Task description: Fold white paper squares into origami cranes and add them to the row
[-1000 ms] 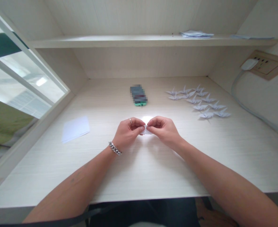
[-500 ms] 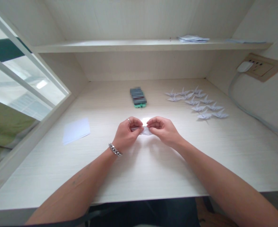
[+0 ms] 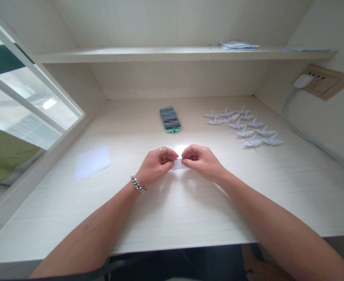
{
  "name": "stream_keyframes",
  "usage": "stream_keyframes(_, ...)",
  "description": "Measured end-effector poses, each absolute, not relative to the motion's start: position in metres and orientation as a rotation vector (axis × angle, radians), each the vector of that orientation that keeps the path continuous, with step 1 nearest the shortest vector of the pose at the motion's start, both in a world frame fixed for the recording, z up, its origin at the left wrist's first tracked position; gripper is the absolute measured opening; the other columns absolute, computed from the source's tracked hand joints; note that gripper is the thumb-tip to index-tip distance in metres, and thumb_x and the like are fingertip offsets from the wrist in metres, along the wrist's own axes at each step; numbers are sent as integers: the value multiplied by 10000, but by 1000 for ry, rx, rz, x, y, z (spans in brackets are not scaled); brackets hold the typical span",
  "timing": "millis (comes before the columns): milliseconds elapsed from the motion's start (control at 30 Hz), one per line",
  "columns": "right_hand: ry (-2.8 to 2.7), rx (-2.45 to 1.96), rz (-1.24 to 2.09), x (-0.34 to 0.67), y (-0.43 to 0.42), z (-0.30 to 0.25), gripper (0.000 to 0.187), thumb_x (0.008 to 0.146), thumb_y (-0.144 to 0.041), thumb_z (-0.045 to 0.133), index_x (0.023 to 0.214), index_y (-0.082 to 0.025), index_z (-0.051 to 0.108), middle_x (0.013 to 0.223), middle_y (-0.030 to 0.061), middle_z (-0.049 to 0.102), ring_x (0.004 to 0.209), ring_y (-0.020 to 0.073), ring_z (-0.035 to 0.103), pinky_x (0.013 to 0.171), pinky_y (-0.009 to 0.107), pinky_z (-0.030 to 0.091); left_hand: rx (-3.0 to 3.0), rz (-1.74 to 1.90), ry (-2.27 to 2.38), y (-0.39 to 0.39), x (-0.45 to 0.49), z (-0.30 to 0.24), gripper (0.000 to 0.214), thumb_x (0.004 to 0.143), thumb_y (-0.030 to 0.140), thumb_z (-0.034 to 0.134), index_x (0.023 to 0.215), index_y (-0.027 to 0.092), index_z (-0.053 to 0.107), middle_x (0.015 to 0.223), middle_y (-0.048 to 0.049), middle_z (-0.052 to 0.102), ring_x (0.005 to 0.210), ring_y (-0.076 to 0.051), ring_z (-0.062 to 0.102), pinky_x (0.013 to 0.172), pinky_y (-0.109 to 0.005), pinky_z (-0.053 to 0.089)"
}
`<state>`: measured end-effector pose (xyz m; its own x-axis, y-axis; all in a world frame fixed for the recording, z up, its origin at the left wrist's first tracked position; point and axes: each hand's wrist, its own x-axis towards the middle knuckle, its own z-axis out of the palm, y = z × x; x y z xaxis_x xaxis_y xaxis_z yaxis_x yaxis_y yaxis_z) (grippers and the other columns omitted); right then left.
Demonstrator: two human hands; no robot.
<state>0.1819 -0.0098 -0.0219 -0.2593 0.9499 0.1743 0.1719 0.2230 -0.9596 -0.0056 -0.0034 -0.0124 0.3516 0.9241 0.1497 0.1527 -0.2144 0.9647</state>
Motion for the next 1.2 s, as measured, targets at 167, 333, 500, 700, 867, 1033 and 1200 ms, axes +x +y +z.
stream_keyframes(167, -1617, -1074, 1108, 183, -10, -21, 71, 726, -176, 647, 796, -167, 637, 749, 11, 658, 675, 135, 611, 620, 254, 470, 1658, 956, 1011, -3, -6, -12, 121, 713, 152, 667, 831, 130, 671, 788, -56, 697, 714, -146, 649, 683, -268, 526)
stream_keyframes(333, -1655, -1074, 1133, 178, -12, -23, 116, 743, -231, 653, 840, -169, 640, 785, 29, 670, 711, 151, 631, 641, 268, 488, 1668, 974, 1001, -6, -2, -14, 109, 708, 195, 702, 789, 131, 668, 767, -53, 691, 715, -150, 650, 691, -273, 533)
stream_keyframes(500, -1575, -1060, 1201, 183, -8, -25, 170, 700, -145, 631, 868, -170, 630, 798, 27, 677, 711, 145, 637, 627, 254, 478, 1598, 991, 1041, -4, -4, -11, 112, 673, 134, 703, 780, 138, 669, 741, -35, 694, 677, -136, 648, 658, -253, 528)
stream_keyframes(700, -1429, -1127, 1322, 191, -4, -22, 241, 649, -141, 660, 885, -163, 620, 667, 2, 660, 604, 142, 618, 556, 249, 460, 1536, 998, 1079, -3, -4, -6, 124, 643, 122, 706, 764, 130, 681, 719, -39, 699, 635, -138, 647, 613, -255, 533)
stream_keyframes(867, -1374, -1061, 1349, 192, -3, -20, 243, 617, -115, 652, 856, -154, 628, 716, 13, 672, 631, 134, 619, 589, 252, 471, 1478, 993, 1061, -5, -3, -3, 132, 636, 126, 712, 766, 124, 687, 711, -40, 705, 626, -145, 658, 624, -273, 558)
stream_keyframes(1033, -1315, -1082, 1362, 189, -4, -19, 207, 652, -139, 628, 857, -162, 635, 752, 14, 664, 653, 128, 614, 600, 259, 501, 1426, 992, 1072, -5, -2, -1, 146, 632, 110, 707, 777, 118, 695, 724, -40, 714, 627, -145, 668, 633, -276, 575)
stream_keyframes(1200, -1302, -1076, 1383, 186, -6, -19, 208, 665, -240, 704, 851, -167, 648, 782, 12, 650, 693, 131, 612, 599, 255, 506, 1340, 1007, 1032, -5, -3, -2, 181, 626, 116, 708, 807, 118, 709, 749, -49, 728, 657, -166, 679, 661, -307, 584)
